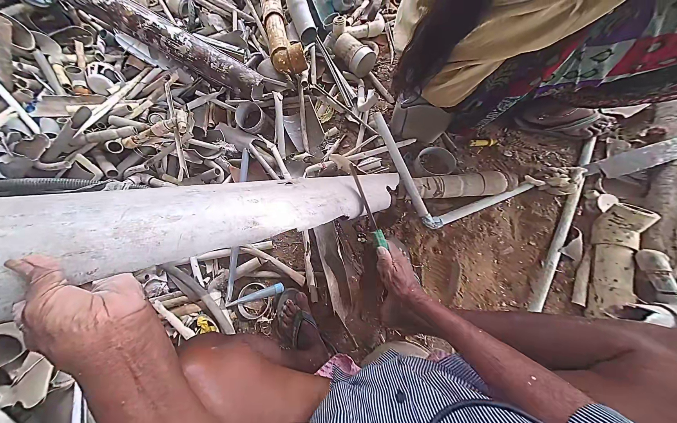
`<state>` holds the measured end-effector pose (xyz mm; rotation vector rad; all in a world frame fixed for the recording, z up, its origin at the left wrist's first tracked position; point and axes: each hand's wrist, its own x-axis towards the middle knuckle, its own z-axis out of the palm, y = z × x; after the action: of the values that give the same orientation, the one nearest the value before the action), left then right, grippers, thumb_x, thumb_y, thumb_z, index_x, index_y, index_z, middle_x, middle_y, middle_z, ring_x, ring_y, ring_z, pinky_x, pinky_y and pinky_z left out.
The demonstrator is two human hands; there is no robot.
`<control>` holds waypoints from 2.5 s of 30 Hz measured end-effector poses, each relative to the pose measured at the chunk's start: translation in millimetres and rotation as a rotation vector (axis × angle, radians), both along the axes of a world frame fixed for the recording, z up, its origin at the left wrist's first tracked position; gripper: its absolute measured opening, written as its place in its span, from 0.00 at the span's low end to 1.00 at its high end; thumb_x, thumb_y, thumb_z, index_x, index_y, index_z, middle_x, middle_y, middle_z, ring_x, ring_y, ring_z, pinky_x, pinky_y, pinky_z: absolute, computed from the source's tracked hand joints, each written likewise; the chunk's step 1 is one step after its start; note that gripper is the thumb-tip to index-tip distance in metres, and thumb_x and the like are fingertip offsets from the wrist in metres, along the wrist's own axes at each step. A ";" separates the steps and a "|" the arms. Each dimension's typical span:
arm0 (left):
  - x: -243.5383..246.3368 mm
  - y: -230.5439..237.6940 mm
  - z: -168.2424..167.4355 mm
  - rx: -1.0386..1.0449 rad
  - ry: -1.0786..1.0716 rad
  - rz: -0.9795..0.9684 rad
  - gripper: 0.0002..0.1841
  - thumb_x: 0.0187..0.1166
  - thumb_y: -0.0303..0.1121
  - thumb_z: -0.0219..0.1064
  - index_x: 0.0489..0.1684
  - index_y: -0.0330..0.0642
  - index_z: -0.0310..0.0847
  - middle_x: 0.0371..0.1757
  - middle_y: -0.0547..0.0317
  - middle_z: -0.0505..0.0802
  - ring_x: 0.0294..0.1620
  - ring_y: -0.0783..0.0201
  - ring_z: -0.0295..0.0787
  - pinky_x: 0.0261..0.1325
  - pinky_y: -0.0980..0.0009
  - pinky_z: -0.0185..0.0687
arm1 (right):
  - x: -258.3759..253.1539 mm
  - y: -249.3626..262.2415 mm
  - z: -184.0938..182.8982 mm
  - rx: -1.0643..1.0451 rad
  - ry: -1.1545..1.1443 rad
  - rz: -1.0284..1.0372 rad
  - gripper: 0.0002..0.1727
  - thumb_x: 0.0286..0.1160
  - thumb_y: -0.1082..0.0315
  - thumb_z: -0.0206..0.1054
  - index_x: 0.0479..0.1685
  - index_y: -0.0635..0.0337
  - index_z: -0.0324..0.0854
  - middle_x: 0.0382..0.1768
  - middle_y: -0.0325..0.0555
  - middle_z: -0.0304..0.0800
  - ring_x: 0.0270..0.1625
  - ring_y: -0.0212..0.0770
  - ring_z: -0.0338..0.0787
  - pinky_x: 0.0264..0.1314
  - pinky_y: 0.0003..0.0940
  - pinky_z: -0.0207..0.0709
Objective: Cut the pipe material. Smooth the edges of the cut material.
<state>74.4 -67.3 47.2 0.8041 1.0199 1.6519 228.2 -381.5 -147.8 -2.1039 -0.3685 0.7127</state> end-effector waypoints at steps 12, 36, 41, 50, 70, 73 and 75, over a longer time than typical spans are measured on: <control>3.1 -4.6 1.0 0.067 0.009 -0.029 0.17 0.92 0.25 0.46 0.75 0.31 0.62 0.65 0.48 0.81 0.67 0.60 0.81 0.74 0.60 0.77 | -34.1 80.2 81.6 0.245 0.020 0.411 0.28 0.93 0.57 0.43 0.76 0.71 0.70 0.40 0.57 0.88 0.40 0.48 0.89 0.49 0.46 0.81; 12.8 -16.9 9.8 0.030 -0.064 0.041 0.13 0.91 0.25 0.51 0.69 0.35 0.67 0.63 0.55 0.82 0.68 0.67 0.80 0.75 0.66 0.74 | -16.4 27.8 32.3 -0.020 -0.116 0.092 0.28 0.92 0.55 0.41 0.70 0.72 0.72 0.35 0.55 0.84 0.35 0.47 0.85 0.45 0.47 0.79; 18.1 -27.8 15.2 0.080 -0.067 0.030 0.10 0.90 0.24 0.52 0.64 0.38 0.68 0.59 0.57 0.84 0.66 0.68 0.82 0.74 0.65 0.75 | -69.7 92.0 92.0 0.254 -0.167 0.360 0.29 0.91 0.54 0.44 0.71 0.73 0.72 0.30 0.53 0.86 0.30 0.47 0.87 0.37 0.46 0.81; 14.0 -25.1 16.6 0.052 -0.138 0.016 0.09 0.91 0.26 0.54 0.63 0.39 0.69 0.56 0.58 0.86 0.61 0.67 0.85 0.70 0.64 0.80 | -14.9 7.7 35.9 -0.069 -0.092 0.085 0.26 0.93 0.59 0.43 0.69 0.74 0.72 0.41 0.62 0.86 0.43 0.54 0.87 0.53 0.52 0.78; 111.3 -141.3 82.5 0.742 0.249 -0.001 0.09 0.73 0.26 0.74 0.32 0.28 0.82 0.36 0.53 0.90 0.49 0.78 0.89 0.57 0.83 0.81 | 35.3 50.7 167.5 0.478 -0.784 0.079 0.36 0.47 0.62 0.85 0.62 0.70 0.83 0.55 0.55 0.90 0.50 0.30 0.88 0.55 0.25 0.82; 120.0 -158.6 89.1 0.855 0.380 -0.054 0.12 0.77 0.31 0.73 0.41 0.26 0.86 0.41 0.44 0.90 0.53 0.65 0.88 0.63 0.75 0.78 | 42.3 46.2 168.7 0.450 -0.973 -0.041 0.21 0.58 0.69 0.78 0.50 0.75 0.86 0.45 0.59 0.93 0.47 0.39 0.92 0.55 0.32 0.84; 122.8 -163.5 92.8 0.915 0.447 -0.142 0.17 0.76 0.36 0.74 0.49 0.27 0.87 0.44 0.42 0.90 0.55 0.58 0.87 0.64 0.69 0.76 | 52.0 42.4 168.6 0.428 -1.058 -0.102 0.17 0.62 0.71 0.74 0.46 0.77 0.86 0.39 0.60 0.93 0.41 0.41 0.93 0.50 0.34 0.85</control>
<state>197.2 -230.8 140.0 1.8606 0.4145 1.8399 280.2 -339.1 20.8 -1.8889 -0.8730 -0.5701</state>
